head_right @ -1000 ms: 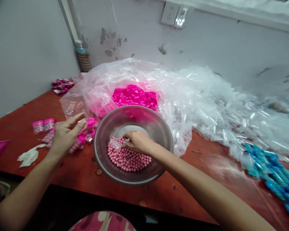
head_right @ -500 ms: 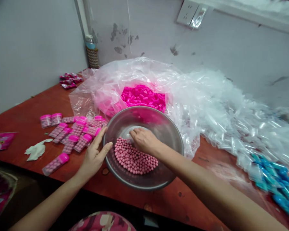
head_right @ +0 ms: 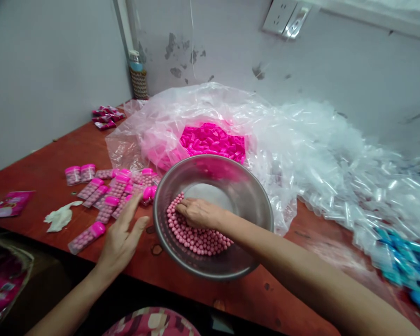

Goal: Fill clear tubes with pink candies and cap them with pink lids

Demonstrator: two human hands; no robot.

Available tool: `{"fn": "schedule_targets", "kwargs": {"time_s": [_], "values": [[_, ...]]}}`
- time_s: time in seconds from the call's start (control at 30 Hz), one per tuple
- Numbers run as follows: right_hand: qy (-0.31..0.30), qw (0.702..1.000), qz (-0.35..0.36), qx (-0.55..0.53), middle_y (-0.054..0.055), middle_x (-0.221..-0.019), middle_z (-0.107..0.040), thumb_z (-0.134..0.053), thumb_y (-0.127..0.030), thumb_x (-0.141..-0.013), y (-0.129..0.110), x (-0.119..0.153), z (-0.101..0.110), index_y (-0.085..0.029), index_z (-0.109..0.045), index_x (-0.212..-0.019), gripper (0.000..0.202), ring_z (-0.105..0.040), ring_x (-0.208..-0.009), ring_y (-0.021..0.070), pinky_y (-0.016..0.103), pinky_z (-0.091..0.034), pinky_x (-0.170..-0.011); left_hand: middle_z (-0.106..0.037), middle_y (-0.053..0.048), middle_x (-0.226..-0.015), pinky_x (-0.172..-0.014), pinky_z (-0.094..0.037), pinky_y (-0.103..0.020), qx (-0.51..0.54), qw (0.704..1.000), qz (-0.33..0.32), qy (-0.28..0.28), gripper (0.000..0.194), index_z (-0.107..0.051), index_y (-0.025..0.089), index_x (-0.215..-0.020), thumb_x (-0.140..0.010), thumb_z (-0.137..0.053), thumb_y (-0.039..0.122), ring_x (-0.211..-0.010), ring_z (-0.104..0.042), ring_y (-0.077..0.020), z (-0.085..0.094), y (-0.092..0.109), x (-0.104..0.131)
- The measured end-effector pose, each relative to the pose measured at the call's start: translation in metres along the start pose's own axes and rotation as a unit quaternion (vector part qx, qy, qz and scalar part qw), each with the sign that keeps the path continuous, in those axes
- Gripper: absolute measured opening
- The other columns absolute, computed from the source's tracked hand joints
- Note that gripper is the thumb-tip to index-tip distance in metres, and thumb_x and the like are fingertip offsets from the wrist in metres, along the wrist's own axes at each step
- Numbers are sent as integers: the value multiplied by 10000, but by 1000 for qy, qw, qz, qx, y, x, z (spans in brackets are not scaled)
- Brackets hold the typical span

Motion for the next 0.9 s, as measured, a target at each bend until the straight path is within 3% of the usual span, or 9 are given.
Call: {"fn": "schedule_targets", "kwargs": {"time_s": [0.1,0.2,0.33,0.4,0.47,0.57,0.67,0.77,0.9], "values": [[13,994,-14,-105,89,-944,-600,-498,-145,-786,2,0,2,-112,-518,-1058,274,-562,-822,163,276,-451,-749,-263,-90,-1458,-1093,-103,-542,-174,983,19,58,521,-274,240,-1388,-902,-375,399,-1358,-162,-277,25,-34,22],[40,954,-59,-290,67,-976,-609,-532,-187,-785,5,7,6,-150,-489,-1138,357,-584,-849,152,277,-468,-771,-215,-151,-1463,-1052,-101,-612,-289,955,58,41,585,-215,166,-1409,-901,-333,430,-1355,-117,-345,34,-67,37],[115,818,-111,-553,41,-1014,-587,-612,-207,-730,6,22,20,-188,-465,-1128,424,-584,-932,149,306,-476,-835,-228,-175,-1453,-1050,-69,-620,-334,942,21,26,613,-221,122,-1405,-894,-317,446,-1350,-128,-354,25,-85,25],[152,743,-129,-639,30,-1012,-578,-649,-181,-694,5,31,27,-201,-442,-1143,495,-581,-949,147,321,-478,-852,-234,-169,-1451,-1056,-66,-610,-326,945,-10,21,607,-213,130,-1407,-895,-310,442,-1346,-164,-339,21,-88,10],[176,686,-144,-691,30,-1004,-586,-668,-146,-669,5,39,32,-209,-419,-1168,560,-587,-948,154,347,-488,-848,-225,-156,-1458,-1066,-82,-592,-303,952,-37,29,592,-218,143,-1406,-899,-313,434,-1348,-169,-326,20,-87,-5],[203,616,-147,-747,50,-1021,-597,-649,-119,-681,4,50,34,-216,-416,-1173,553,-591,-968,183,397,-505,-827,-245,-118,-1460,-1091,-145,-530,-233,964,-76,103,526,-295,178,-1382,-903,-365,383,-1351,-180,-298,30,-65,-17],[226,577,-150,-771,57,-1032,-598,-629,-125,-709,3,57,34,-229,-435,-1155,498,-582,-998,199,397,-528,-785,-405,-85,-1383,-1082,-272,-417,-117,974,-136,138,450,-399,212,-1328,-890,-446,307,-1279,-360,-243,32,-15,-21],[239,585,-151,-760,52,-1068,-579,-647,-163,-728,-2,63,39,-246,-444,-1162,487,-578,-1006,202,383,-547,-750,-572,-66,-1223,-985,-408,-324,19,987,-155,48,385,-493,205,-1254,-878,-484,288,-1106,-544,-202,13,44,-28],[261,623,-164,-719,28,-960,-603,-630,-253,-776,-11,73,46,-266,-418,-1221,493,-627,-874,180,315,-570,-636,-605,-61,-1176,-915,-452,-296,178,972,-86,-130,379,-527,189,-1226,-863,-507,297,-1063,-568,-207,-31,94,-43]]}}
Point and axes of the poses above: each hand's wrist, its own x-axis away from the middle knuckle, its own z-axis out of the back of the hand, y = z × x, the point moved 4 cm from there along -x, towards the middle knuckle
